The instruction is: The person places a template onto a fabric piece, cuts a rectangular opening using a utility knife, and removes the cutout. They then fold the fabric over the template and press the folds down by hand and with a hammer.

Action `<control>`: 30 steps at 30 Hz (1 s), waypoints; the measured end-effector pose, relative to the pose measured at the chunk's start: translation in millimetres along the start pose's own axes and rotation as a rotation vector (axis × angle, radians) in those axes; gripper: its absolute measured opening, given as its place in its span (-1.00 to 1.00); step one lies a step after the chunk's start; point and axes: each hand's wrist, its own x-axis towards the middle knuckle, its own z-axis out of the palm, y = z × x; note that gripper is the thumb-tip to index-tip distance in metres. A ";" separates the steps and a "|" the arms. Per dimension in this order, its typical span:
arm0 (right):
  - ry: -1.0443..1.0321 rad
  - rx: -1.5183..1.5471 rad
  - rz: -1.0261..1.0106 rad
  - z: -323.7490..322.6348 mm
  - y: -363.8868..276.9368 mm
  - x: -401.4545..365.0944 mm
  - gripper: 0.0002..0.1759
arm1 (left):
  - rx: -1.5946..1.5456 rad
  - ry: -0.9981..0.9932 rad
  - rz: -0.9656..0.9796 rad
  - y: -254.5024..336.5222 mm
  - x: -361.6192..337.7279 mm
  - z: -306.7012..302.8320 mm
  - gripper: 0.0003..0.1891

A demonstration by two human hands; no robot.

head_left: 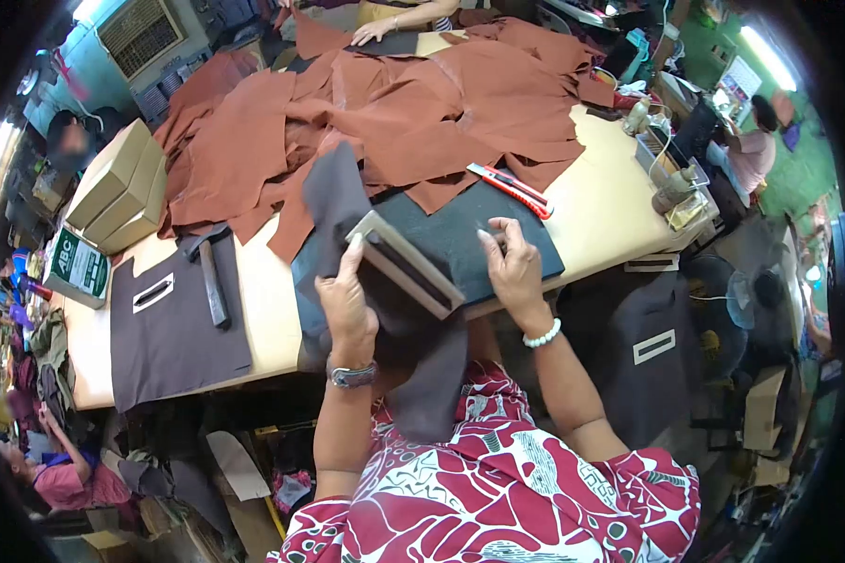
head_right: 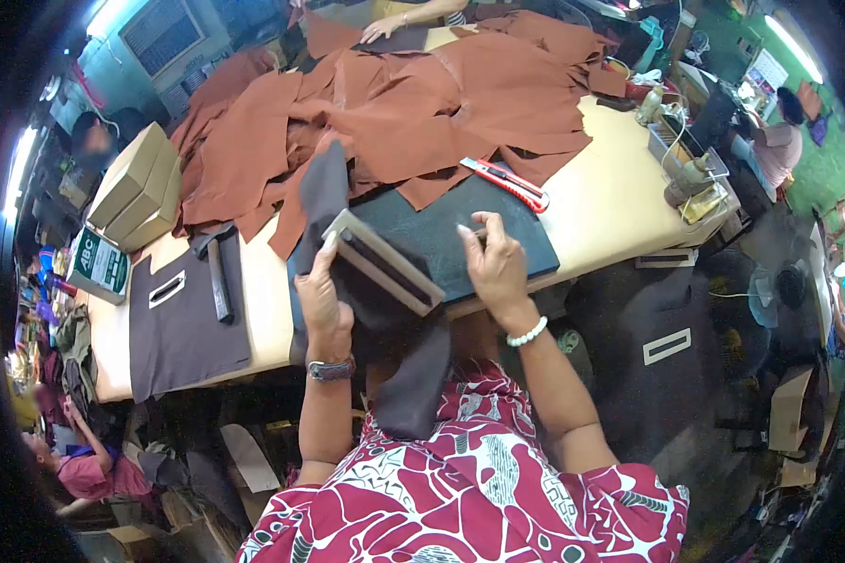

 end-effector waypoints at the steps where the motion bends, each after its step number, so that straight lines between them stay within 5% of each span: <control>1: 0.040 -0.172 -0.049 -1.8 10.9 5.1 -0.75 | 0.001 -0.028 0.016 4.5 -0.3 -1.9 -0.81; 4: 0.099 -0.536 -0.274 -2.3 40.6 17.9 -0.77 | 0.000 -0.025 -0.034 8.4 -4.1 -4.8 -0.81; 7: 0.138 -0.578 -0.317 -1.4 40.3 21.2 -0.74 | 0.059 -0.034 -0.055 3.9 -7.3 -4.5 -0.80; 12: -0.100 0.067 -0.539 -11.1 -30.7 13.9 -0.59 | 0.100 -0.156 -0.073 -4.8 -6.6 4.1 -0.73; 16: -0.129 -0.116 -0.849 8.2 -38.5 9.4 -0.59 | 0.132 -0.277 -0.130 -9.7 -8.6 3.5 -0.70; 24: -0.127 0.015 -0.931 16.6 -37.1 22.7 -0.82 | 0.283 -0.408 -0.226 2.2 -11.4 -5.9 -0.73; 30: -0.256 0.249 -0.736 24.0 -44.8 24.8 -0.85 | 0.192 -0.415 -0.328 3.9 -8.4 -17.2 -0.74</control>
